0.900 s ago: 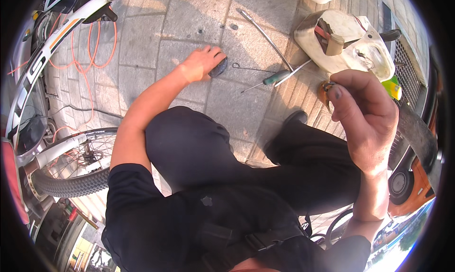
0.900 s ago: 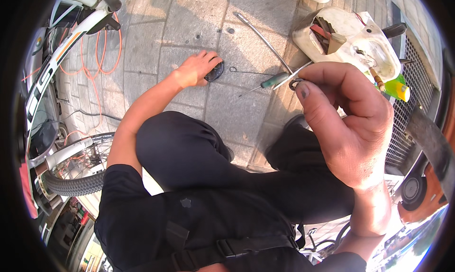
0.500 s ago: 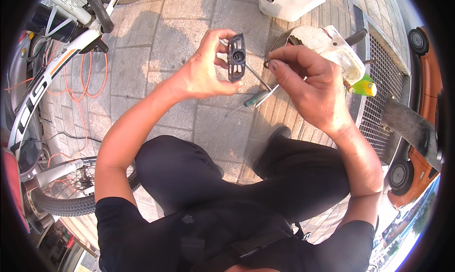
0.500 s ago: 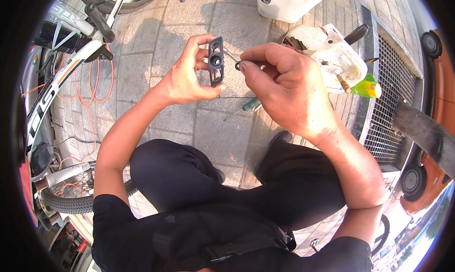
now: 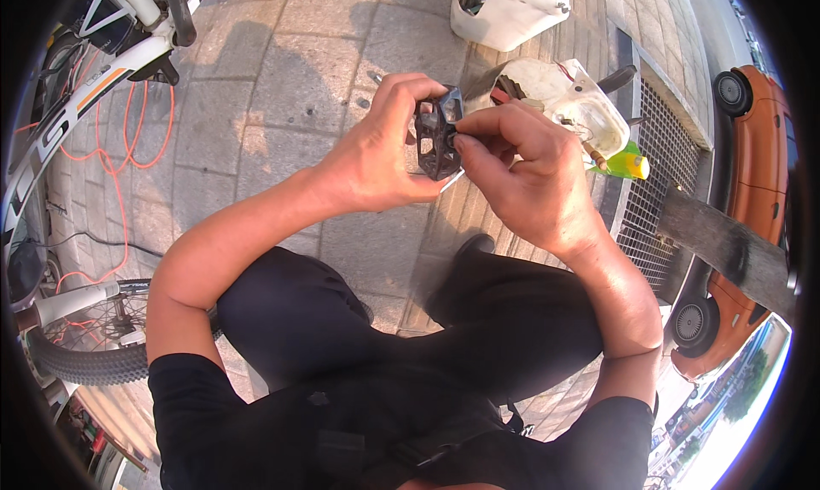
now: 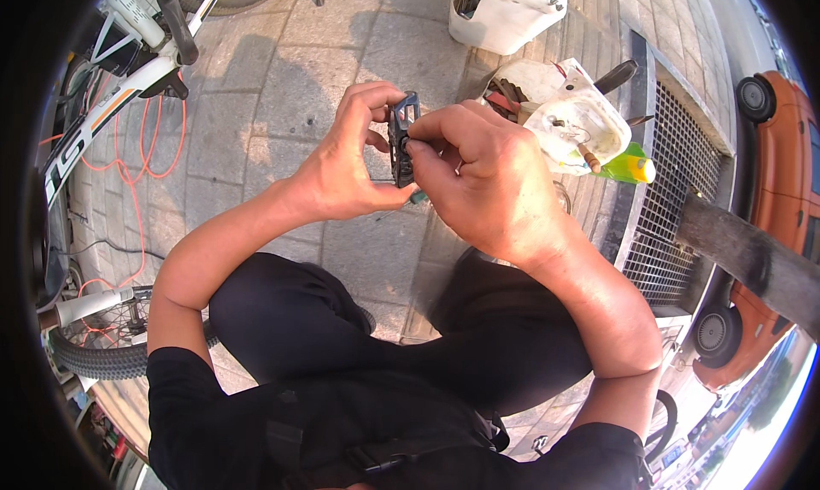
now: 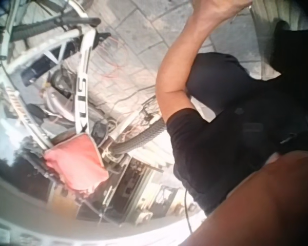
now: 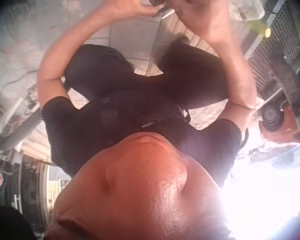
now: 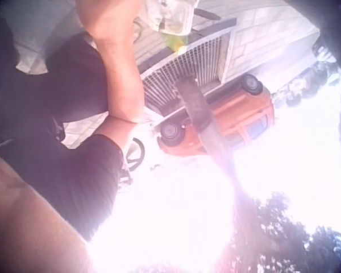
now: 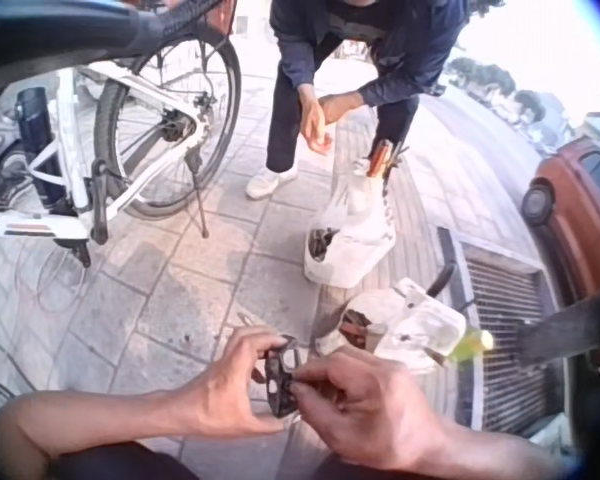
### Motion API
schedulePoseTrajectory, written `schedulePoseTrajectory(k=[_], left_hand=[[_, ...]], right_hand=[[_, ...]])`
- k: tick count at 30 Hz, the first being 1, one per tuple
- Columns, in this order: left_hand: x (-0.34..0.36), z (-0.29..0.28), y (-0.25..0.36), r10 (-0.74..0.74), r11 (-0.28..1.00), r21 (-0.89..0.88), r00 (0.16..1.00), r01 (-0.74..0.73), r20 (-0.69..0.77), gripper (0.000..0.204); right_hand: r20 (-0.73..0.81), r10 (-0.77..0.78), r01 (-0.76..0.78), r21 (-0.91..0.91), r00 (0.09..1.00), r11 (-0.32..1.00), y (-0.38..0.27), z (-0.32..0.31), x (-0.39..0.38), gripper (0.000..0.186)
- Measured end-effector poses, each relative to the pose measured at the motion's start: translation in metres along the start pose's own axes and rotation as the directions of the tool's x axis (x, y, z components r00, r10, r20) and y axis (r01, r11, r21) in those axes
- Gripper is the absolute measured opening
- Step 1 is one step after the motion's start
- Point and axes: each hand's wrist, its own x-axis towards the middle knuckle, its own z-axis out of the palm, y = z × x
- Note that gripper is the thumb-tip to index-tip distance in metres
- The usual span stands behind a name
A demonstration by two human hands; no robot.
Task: The person disassembles a bicycle pedal, removes a small metal ring, applies grease to the pedal's axle, and reassembles the pedal. The person uses a screwdriver and a small metal tool to manipulate the pedal components.
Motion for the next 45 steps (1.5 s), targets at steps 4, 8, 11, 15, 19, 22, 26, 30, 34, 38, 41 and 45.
schedulePoseTrajectory(k=[4, 8, 11, 15, 19, 22, 26, 30, 34, 38, 41, 45], left_hand=[[-0.003, 0.001, 0.001, 0.037, 0.999, 0.015, 0.999, -0.037, -0.025, 0.104], [-0.005, 0.002, 0.001, 0.029, 0.999, -0.017, 0.999, -0.03, -0.02, 0.104], [-0.006, 0.002, 0.002, 0.02, 1.0, -0.006, 1.0, -0.021, -0.021, 0.105], [-0.007, 0.003, -0.001, 0.003, 1.0, -0.025, 1.0, -0.003, -0.021, 0.105], [-0.008, 0.002, 0.001, -0.018, 0.999, 0.034, 0.999, 0.02, -0.04, 0.103], [-0.008, 0.001, 0.003, -0.037, 0.995, 0.086, 0.998, 0.042, -0.056, 0.103], [-0.002, -0.015, -0.004, -0.058, 0.991, 0.11, 0.985, 0.077, -0.165, 0.099], [0.025, -0.061, 0.008, 0.019, 1.0, -0.009, 0.937, -0.024, -0.349, 0.1], [0.037, -0.081, 0.065, 0.049, 0.99, -0.112, 0.942, -0.091, -0.332, 0.09], [0.038, -0.053, 0.112, 0.082, 0.996, 0.012, 0.914, -0.084, -0.397, 0.096], [0.018, -0.057, 0.102, 0.123, 0.971, -0.157, 0.944, -0.178, -0.307, 0.099], [0.009, -0.052, 0.104, 0.02, 0.996, -0.079, 0.956, -0.045, -0.294, 0.102]], right_hand=[[0.045, 0.183, -0.188, 0.185, 0.982, 0.965, -0.001, 0.0, 0.0, 0.017], [0.046, 0.292, -0.293, 0.267, 0.955, 0.918, -0.002, -0.007, 0.003, 0.018], [0.018, 0.196, -0.196, 0.151, 0.981, 0.969, -0.002, -0.01, -0.002, 0.018], [0.018, -0.128, 0.128, -0.028, 0.992, 0.991, 0.011, -0.013, -0.002, 0.022], [0.106, -0.187, 0.201, -0.138, 0.977, 0.97, 0.003, -0.02, -0.007, 0.023], [0.103, -0.196, 0.212, -0.181, 0.975, 0.96, 0.005, -0.021, -0.007, 0.022], [0.059, 0.059, -0.053, -0.105, 0.996, 0.993, 0.016, -0.021, 0.007, 0.021], [0.428, 0.126, 0.072, -0.418, 0.895, 0.906, 0.101, 0.023, 0.028, 0.023], [0.659, 0.43, 0.239, -0.678, 0.617, 0.695, 0.162, 0.115, 0.025, 0.016], [0.681, 0.337, 0.304, -0.639, 0.649, 0.707, 0.205, 0.173, 0.01, 0.021], [0.629, 0.254, 0.286, -0.627, 0.735, 0.725, 0.226, 0.191, -0.001, 0.024], [0.793, 0.291, 0.444, -0.557, 0.535, 0.702, 0.232, 0.173, -0.006, 0.028]])
